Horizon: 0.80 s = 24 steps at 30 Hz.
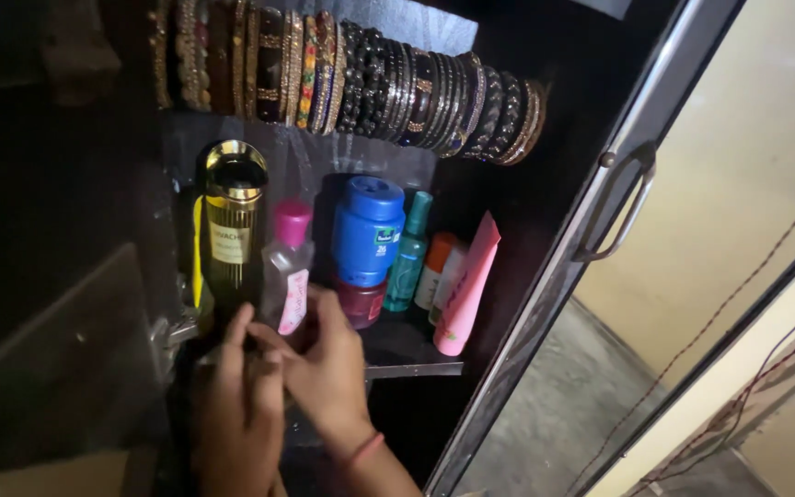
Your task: Organizing and cleaning cosmetic products and bottles in a mirrored cupboard.
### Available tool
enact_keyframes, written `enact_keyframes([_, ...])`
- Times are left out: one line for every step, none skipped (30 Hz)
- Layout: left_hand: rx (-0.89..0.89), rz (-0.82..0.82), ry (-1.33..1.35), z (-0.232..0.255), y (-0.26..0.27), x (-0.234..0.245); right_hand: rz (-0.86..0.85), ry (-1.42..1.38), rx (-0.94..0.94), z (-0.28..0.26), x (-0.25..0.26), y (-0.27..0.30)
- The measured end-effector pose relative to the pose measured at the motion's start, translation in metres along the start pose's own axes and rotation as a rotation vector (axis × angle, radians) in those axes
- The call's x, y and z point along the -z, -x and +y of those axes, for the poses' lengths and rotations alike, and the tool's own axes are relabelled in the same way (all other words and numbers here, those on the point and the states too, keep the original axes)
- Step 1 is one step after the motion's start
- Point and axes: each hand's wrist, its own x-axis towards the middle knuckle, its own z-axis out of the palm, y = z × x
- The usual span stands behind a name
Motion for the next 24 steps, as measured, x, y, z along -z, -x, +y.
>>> enact_keyframes([0.002,-0.005,0.002,-0.003,0.005,-0.010,0.003,0.003,-0.003,0.001,0.008,0.002])
enact_keyframes([-0.093,0.036,-0.030,-0.007,0.013,-0.019,0.056,-0.023,0.065,0.003,0.016,0.007])
enact_keyframes([-0.188,0.076,-0.061,-0.010,0.021,-0.028,0.109,-0.047,0.134,0.005,0.024,0.012])
enact_keyframes([-0.184,0.073,-0.060,-0.006,0.024,-0.033,0.109,-0.044,0.129,0.009,0.032,0.014])
enact_keyframes([-0.284,0.055,-0.043,-0.002,0.027,-0.038,0.224,0.124,0.184,0.012,0.040,0.015])
enact_keyframes([-0.388,0.040,-0.022,0.004,0.029,-0.044,0.340,0.295,0.242,0.015,0.049,0.015])
enact_keyframes([-0.388,0.038,-0.017,0.001,0.029,-0.050,0.343,0.300,0.243,0.021,0.053,0.016])
enact_keyframes([-0.373,-0.007,0.037,0.000,0.030,-0.058,0.387,0.457,0.203,0.026,0.058,0.015])
enact_keyframes([-0.358,-0.052,0.091,-0.001,0.031,-0.066,0.430,0.614,0.162,0.031,0.064,0.015])
enact_keyframes([-0.362,-0.054,0.098,0.005,0.029,-0.070,0.436,0.619,0.165,0.028,0.066,0.015])
enact_keyframes([-0.297,-0.061,0.097,0.010,0.027,-0.073,0.422,0.564,0.108,0.025,0.067,0.015])
enact_keyframes([-0.231,-0.068,0.092,0.016,0.026,-0.075,0.406,0.505,0.049,0.022,0.067,0.015])
enact_keyframes([-0.233,-0.071,0.095,0.016,0.022,-0.076,0.409,0.507,0.049,0.019,0.068,0.015])
enact_keyframes([-0.311,-0.083,0.094,0.017,0.019,-0.078,0.423,0.476,0.163,0.016,0.068,0.014])
enact_keyframes([-0.389,-0.094,0.094,0.017,0.015,-0.080,0.435,0.443,0.278,0.014,0.069,0.014])
enact_keyframes([-0.392,-0.098,0.096,0.017,0.012,-0.081,0.440,0.445,0.277,0.014,0.069,0.012])
enact_keyframes([-0.384,-0.138,0.119,0.017,0.009,-0.081,0.420,0.391,0.233,0.014,0.070,0.010])
enact_keyframes([-0.375,-0.180,0.143,0.017,0.006,-0.082,0.400,0.340,0.188,0.014,0.071,0.009])
enact_keyframes([-0.377,-0.186,0.146,0.019,0.005,-0.081,0.406,0.343,0.187,0.013,0.071,0.009])
enact_keyframes([-0.373,-0.204,0.175,0.021,0.004,-0.080,0.362,0.296,0.067,0.012,0.072,0.009])
enact_keyframes([-0.369,-0.221,0.203,0.024,0.004,-0.080,0.317,0.248,-0.051,0.011,0.073,0.009])
enact_keyframes([-0.371,-0.221,0.209,0.028,0.005,-0.078,0.319,0.253,-0.048,0.020,0.075,0.011])
enact_keyframes([-0.392,-0.204,0.170,0.032,0.005,-0.077,0.301,0.304,-0.020,0.029,0.077,0.013])
enact_keyframes([-0.413,-0.186,0.129,0.036,0.006,-0.075,0.282,0.353,0.009,0.038,0.078,0.014])
